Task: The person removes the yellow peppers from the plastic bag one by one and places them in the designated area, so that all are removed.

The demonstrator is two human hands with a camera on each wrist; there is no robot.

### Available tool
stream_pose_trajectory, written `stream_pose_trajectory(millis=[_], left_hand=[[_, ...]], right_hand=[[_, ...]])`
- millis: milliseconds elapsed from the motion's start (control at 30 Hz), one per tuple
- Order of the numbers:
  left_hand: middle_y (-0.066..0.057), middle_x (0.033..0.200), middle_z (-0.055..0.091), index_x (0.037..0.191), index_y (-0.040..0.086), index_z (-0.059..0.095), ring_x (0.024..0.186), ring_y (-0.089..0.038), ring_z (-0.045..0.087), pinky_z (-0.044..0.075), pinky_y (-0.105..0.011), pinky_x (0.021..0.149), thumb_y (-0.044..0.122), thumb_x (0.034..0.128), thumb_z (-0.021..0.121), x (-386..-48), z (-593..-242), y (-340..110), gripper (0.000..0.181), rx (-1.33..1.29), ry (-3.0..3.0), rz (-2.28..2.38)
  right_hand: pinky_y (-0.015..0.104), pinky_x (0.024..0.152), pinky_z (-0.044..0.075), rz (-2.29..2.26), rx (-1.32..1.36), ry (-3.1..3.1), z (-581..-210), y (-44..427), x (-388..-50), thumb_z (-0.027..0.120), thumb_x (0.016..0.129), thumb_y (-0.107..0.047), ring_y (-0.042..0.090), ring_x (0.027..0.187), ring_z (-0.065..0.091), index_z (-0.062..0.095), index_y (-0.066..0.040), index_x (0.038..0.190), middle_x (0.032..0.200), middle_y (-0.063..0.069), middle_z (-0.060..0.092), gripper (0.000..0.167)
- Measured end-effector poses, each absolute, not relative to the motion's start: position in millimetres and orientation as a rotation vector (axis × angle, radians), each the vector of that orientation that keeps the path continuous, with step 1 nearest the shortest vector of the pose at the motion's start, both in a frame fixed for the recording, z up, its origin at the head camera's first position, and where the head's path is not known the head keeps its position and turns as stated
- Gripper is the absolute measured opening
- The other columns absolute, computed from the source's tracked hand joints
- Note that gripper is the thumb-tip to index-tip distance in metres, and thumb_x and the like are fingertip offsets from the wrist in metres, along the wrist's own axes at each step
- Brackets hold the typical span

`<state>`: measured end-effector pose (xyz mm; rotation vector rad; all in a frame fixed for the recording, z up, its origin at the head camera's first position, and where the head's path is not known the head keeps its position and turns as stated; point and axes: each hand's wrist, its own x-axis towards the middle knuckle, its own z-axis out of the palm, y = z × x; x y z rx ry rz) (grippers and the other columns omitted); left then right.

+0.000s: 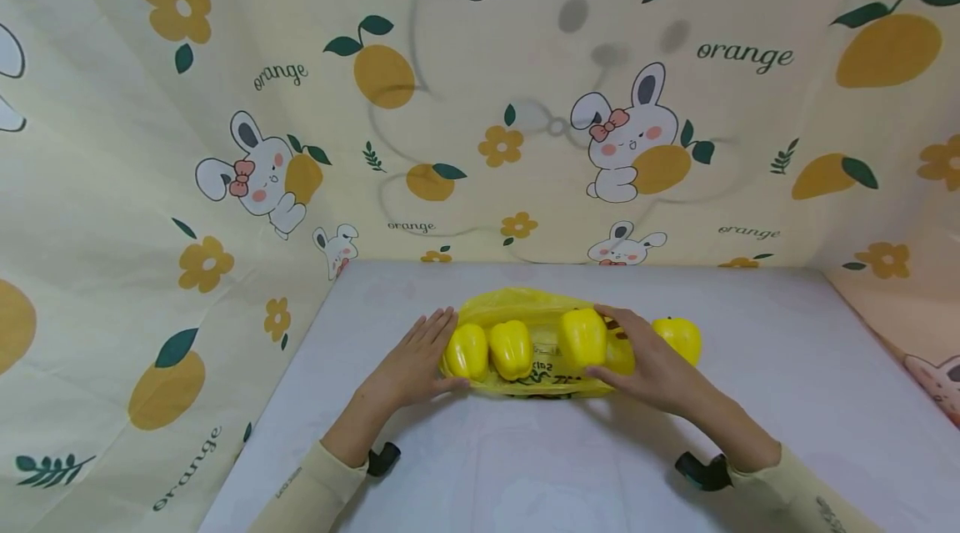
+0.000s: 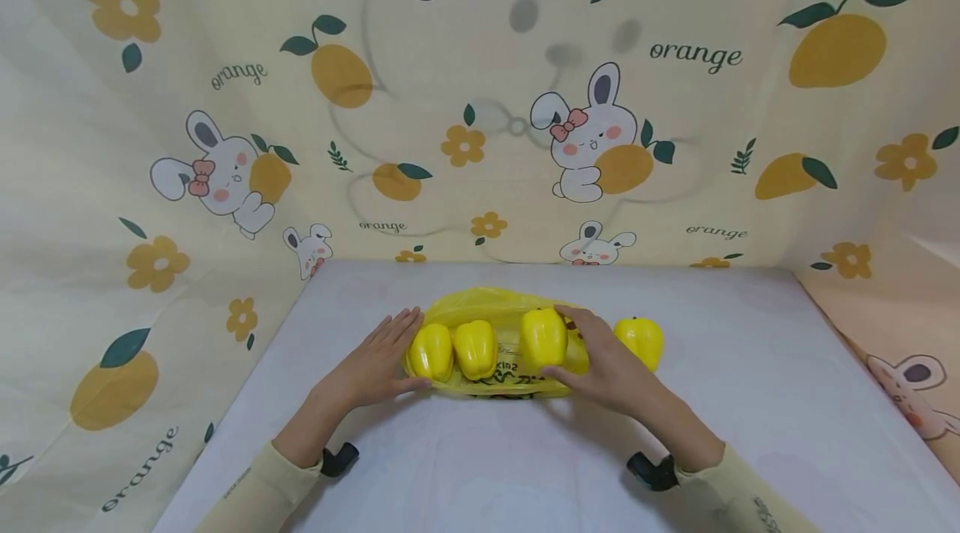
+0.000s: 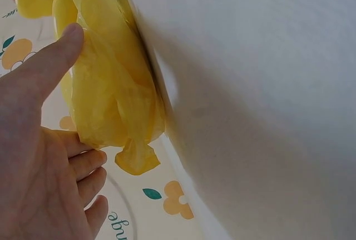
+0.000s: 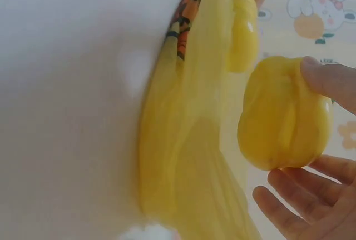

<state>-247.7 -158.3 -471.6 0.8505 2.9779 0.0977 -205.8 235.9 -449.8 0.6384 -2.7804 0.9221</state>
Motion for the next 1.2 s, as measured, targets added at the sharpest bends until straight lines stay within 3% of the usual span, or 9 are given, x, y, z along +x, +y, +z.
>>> stream_pose_trajectory(millis=[467, 1200], left_hand=[[-0.012, 0.18, 0.016, 0.171, 0.002, 0.017, 0.166, -0.029, 0.015, 0.011, -0.047, 0.136, 0.066, 0.0978, 0.068, -247, -474, -160, 0.11, 0.867, 2.988, 0.113], [-0.012, 0.18, 0.017, 0.171, 0.003, 0.018, 0.166, -0.029, 0.015, 0.011, -0.046, 0.136, 0.068, 0.0974, 0.067, -247, -473, -159, 0.11, 0.862, 2.986, 0.125]], right_hand=[[0.064, 0.102, 0.057, 0.904, 0.649, -2.674, -436, 261, -199, 0.093, 0.087, -0.024, 0.039, 0.128, 0.059, 0.04, -0.005, 0.16, 0.147, 0.018, 0.056, 0.093], [0.075, 0.096, 0.054, 0.88, 0.473, -2.665, -425, 304, -184, 0.094, 0.086, -0.024, 0.045, 0.125, 0.055, 0.039, -0.005, 0.162, 0.153, 0.024, 0.05, 0.095]])
